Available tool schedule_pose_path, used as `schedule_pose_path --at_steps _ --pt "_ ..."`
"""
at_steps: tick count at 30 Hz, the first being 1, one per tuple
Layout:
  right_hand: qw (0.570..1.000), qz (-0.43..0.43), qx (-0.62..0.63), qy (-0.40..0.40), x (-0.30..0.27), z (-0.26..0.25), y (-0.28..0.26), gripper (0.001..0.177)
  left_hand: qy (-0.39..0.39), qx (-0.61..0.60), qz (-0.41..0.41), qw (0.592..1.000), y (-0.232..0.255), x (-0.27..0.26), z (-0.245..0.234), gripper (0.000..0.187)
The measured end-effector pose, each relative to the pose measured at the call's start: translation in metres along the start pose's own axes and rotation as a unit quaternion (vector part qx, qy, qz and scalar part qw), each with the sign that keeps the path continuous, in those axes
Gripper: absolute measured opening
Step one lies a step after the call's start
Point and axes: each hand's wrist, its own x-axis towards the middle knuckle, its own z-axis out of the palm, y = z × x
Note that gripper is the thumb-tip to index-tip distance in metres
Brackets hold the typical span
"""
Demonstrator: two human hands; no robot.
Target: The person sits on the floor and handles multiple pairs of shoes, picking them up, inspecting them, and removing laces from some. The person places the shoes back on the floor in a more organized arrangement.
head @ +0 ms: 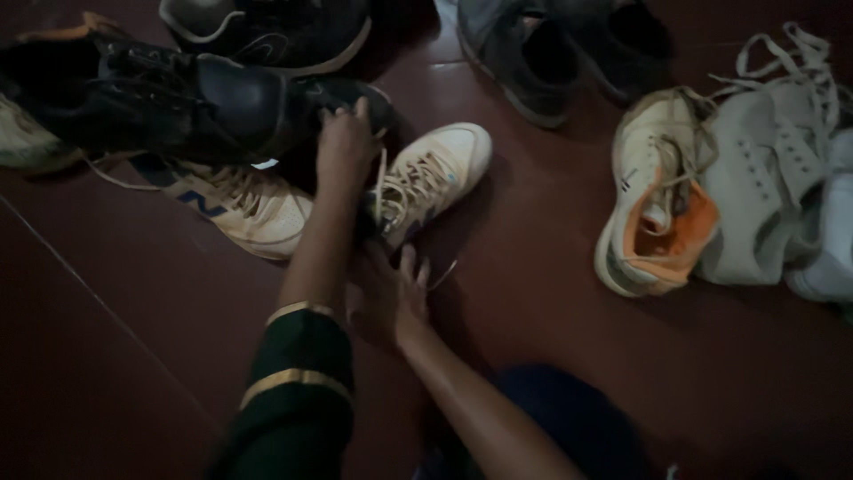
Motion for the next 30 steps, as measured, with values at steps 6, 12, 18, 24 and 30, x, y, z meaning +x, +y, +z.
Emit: schedule_pose_path --at_steps 6,12,18,24,30 --pt "0.998 0.003 0.038 -0.04 -0.011 -0.034 -0.005 0.083 0.108 -0.253 0.03 0.961 -0.032 -0.041 -0.086 0.048" --pt "0.984 -0.001 0.176 0.005 -0.028 -0.051 0.001 0.084 0.241 -0.381 0.103 0.887 -0.025 -0.071 -0.233 0.049" --pt "0.653 0.062 0.754 0.031 -0.058 -0.135 0.083 0.082 0.165 -0.561 0.26 0.768 0.054 -0.102 -0.329 0.071" --pt "0.501 -0.209 0.836 0.086 -0.153 -0.274 0.104 0.077 0.106 -0.565 0.434 0.694 0.147 -0.113 -0.387 0.073" --pt "0.436 -0.326 0.83 0.119 -0.241 -0.347 0.11 0.078 0.104 -0.456 0.451 0.76 0.195 -0.115 -0.424 0.064"
